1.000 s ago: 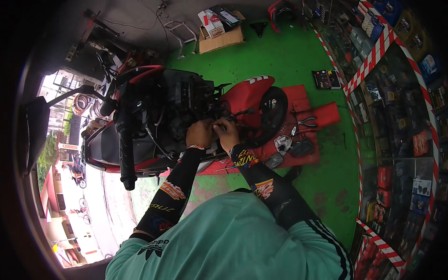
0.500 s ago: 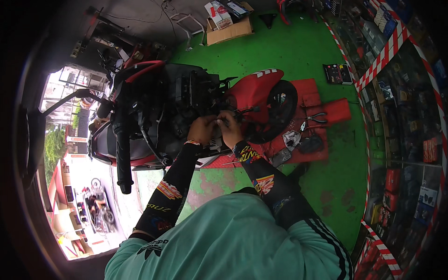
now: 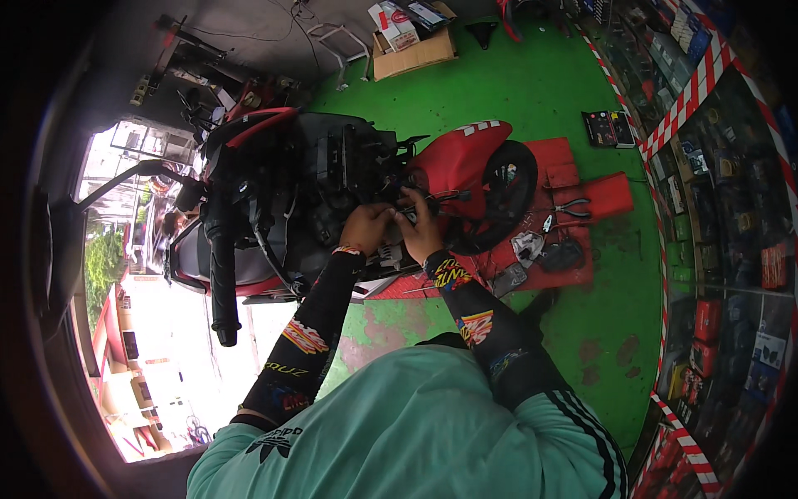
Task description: Repairing and connecting electrical wiring behind the front panel of a motorcycle.
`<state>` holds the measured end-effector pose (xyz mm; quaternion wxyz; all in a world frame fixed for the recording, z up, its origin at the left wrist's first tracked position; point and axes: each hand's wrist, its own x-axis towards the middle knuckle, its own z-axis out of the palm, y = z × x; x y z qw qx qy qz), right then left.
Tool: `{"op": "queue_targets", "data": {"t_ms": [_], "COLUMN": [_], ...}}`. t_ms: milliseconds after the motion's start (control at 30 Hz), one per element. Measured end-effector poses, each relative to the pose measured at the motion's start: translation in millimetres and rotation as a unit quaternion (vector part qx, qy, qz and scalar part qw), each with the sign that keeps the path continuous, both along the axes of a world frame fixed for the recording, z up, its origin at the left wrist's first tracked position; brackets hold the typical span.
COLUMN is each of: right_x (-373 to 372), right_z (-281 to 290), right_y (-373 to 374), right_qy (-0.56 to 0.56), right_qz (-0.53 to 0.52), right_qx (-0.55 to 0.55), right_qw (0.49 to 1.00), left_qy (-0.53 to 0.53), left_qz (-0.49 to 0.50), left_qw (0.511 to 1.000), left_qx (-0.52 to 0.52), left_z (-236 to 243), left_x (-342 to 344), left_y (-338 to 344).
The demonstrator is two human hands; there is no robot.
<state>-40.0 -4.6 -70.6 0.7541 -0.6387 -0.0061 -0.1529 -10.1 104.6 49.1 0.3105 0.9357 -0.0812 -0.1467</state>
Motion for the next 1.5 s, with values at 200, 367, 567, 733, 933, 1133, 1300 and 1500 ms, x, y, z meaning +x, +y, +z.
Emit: {"op": "queue_targets", "data": {"t_ms": [200, 367, 567, 733, 933, 1133, 1300, 1500], "right_x": [3, 5, 5, 5, 7, 11, 10, 11], "right_z": [-4, -7, -9, -11, -17, -21, -20, -17], "right_y": [-7, -11, -13, -13, -8, -6, -9, -11], "right_qy": [0.002, -0.017, -0.02, -0.016, 0.015, 0.031, 0.022, 0.016], "right_qz": [0.049, 0.068, 0.063, 0.059, 0.073, 0.094, 0.097, 0.1], "right_qx": [0.021, 0.015, 0.007, -0.025, 0.024, 0.101, 0.062, 0.057], "right_qw": [0.999, 0.997, 0.998, 0.998, 0.997, 0.99, 0.993, 0.993], "left_qy": [0.008, -0.017, -0.104, -0.164, -0.169, -0.181, -0.185, -0.152], "left_qz": [0.046, 0.066, 0.062, 0.043, -0.044, -0.108, -0.098, -0.109], "left_qw": [0.999, 0.996, 0.985, 0.979, 0.972, 0.953, 0.956, 0.958], "left_qx": [0.014, 0.054, 0.127, 0.114, 0.156, 0.218, 0.207, 0.219], "left_z": [0, -6, -15, -12, 5, 2, -1, -1], "left_x": [-2, 2, -2, -11, -26, -26, -24, -10], "left_y": [-5, -5, -8, -9, 1, -6, -4, 1]}}
